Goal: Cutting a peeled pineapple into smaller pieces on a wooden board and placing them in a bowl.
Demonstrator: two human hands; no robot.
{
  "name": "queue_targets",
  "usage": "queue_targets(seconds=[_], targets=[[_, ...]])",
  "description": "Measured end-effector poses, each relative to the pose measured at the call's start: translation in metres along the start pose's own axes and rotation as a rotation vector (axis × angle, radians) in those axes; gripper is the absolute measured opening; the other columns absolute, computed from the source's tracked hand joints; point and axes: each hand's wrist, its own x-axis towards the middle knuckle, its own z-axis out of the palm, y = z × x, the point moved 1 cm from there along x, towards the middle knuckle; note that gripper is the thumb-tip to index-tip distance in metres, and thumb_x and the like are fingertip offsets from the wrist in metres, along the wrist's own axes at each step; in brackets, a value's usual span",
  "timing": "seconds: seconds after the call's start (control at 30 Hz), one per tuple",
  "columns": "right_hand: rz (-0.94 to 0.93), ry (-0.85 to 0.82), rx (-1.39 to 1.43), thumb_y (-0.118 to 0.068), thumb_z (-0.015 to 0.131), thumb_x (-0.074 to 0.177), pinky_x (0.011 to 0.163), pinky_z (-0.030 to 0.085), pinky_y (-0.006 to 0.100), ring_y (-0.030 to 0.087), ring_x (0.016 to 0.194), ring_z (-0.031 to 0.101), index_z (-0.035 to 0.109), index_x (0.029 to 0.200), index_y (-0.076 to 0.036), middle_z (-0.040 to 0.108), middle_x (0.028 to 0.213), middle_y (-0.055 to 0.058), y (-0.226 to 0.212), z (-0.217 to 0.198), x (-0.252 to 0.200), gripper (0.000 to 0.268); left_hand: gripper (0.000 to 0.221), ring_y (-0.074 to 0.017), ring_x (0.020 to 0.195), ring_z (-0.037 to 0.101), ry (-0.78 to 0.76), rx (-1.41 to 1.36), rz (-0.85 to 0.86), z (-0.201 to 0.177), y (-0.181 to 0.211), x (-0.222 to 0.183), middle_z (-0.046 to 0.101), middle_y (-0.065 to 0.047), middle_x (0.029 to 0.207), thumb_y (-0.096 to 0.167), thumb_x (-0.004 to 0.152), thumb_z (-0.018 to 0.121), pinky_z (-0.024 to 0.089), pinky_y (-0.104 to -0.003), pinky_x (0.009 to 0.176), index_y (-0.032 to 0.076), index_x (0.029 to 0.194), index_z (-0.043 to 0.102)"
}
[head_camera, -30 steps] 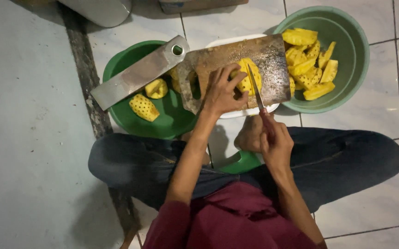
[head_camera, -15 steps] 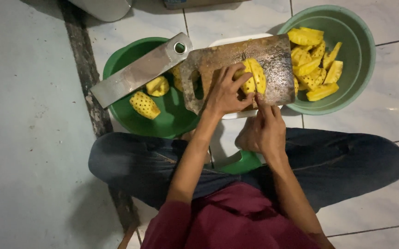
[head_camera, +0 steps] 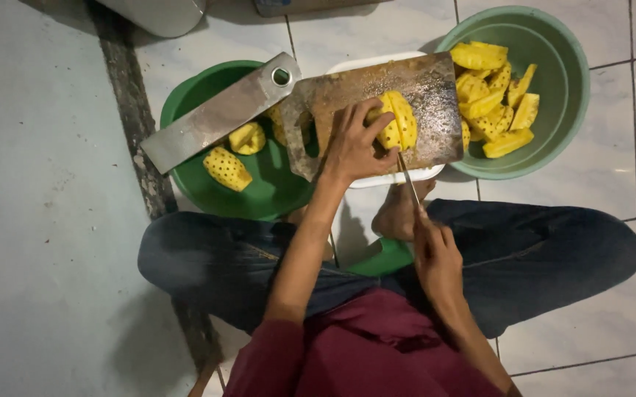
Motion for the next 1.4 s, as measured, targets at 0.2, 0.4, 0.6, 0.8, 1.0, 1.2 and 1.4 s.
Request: queue_targets(seconds=[0.2,0.4,0.6,0.8,1.0,1.2,1.4], targets=[[0.049,0.082,0.146,0.004,0.070,0.087,0.086,0.056,0.040,0.034,0.105,0.071,0.070,0.131,-0.008,0.069,0.109,0.010,0.032,-0.011,-0.043,0.046,0.077,-0.0399,0.104,0.060,-0.054,-0.015,-0.015,-0.016,0.012,0.010,0.055,-0.017,0.125,0.051,0.059,0.081,0.047,-0.050,0.093,0.015,0.124,0.062],[-0.020,0.086,0.192,0.007,0.069,0.087,0.076,0.056,0.046,0.041,0.093,0.070,0.070,0.135,-0.007,0.066,0.099,0.016,0.005,-0.008,0.021,0.050,0.073,-0.0413,0.115,0.061,-0.104,-0.020,-0.042,-0.003,0.003,-0.002,0.052,-0.018,0.132,0.050,0.064,0.083,0.048,-0.051,0.098,0.016,0.125,0.060],[0.010,0.080,0.219,0.008,0.066,0.088,0.075,0.056,0.041,0.035,0.093,0.071,0.073,0.133,-0.013,0.068,0.099,0.008,-0.015,-0.012,0.055,0.050,0.073,-0.0421,0.119,0.060,-0.118,-0.040,-0.035,-0.004,0.003,-0.001,0.052,-0.019,0.132,0.048,0.062,0.084,0.047,-0.051,0.101,0.012,0.121,0.063],[0.068,0.019,0.097,-0.005,0.067,0.091,0.072,0.056,0.045,0.039,0.092,0.070,0.071,0.135,-0.020,0.065,0.098,0.010,-0.016,0.005,0.067,0.047,0.071,-0.0406,0.118,0.061,-0.123,-0.036,-0.045,-0.005,0.004,0.001,0.052,-0.018,0.132,0.045,0.063,0.084,0.048,-0.051,0.101,0.014,0.123,0.061],[0.114,-0.041,0.109,-0.015,0.061,0.097,0.071,0.055,0.054,0.047,0.093,0.066,0.067,0.136,-0.024,0.062,0.100,0.012,-0.040,0.005,0.101,0.040,0.073,-0.0430,0.117,0.060,-0.132,-0.069,-0.039,-0.004,0.002,0.003,0.051,-0.019,0.132,0.038,0.060,0.085,0.048,-0.052,0.101,0.014,0.124,0.061],[0.169,-0.219,0.070,-0.005,0.056,0.094,0.070,0.054,0.050,0.045,0.089,0.067,0.051,0.155,-0.026,0.058,0.097,0.011,-0.019,0.005,0.057,0.065,0.072,-0.0433,0.114,0.061,-0.097,-0.069,-0.035,-0.004,0.003,0.003,0.051,-0.020,0.130,0.043,0.060,0.084,0.049,-0.053,0.100,0.013,0.122,0.061],[0.075,-0.087,0.068,0.002,0.061,0.096,0.074,0.058,0.037,0.033,0.098,0.071,0.057,0.152,-0.022,0.063,0.103,0.004,0.006,-0.003,-0.009,0.061,0.071,-0.0434,0.116,0.060,-0.093,-0.099,-0.040,-0.011,0.007,0.007,0.051,-0.018,0.132,0.043,0.060,0.084,0.048,-0.052,0.100,0.014,0.122,0.062]])
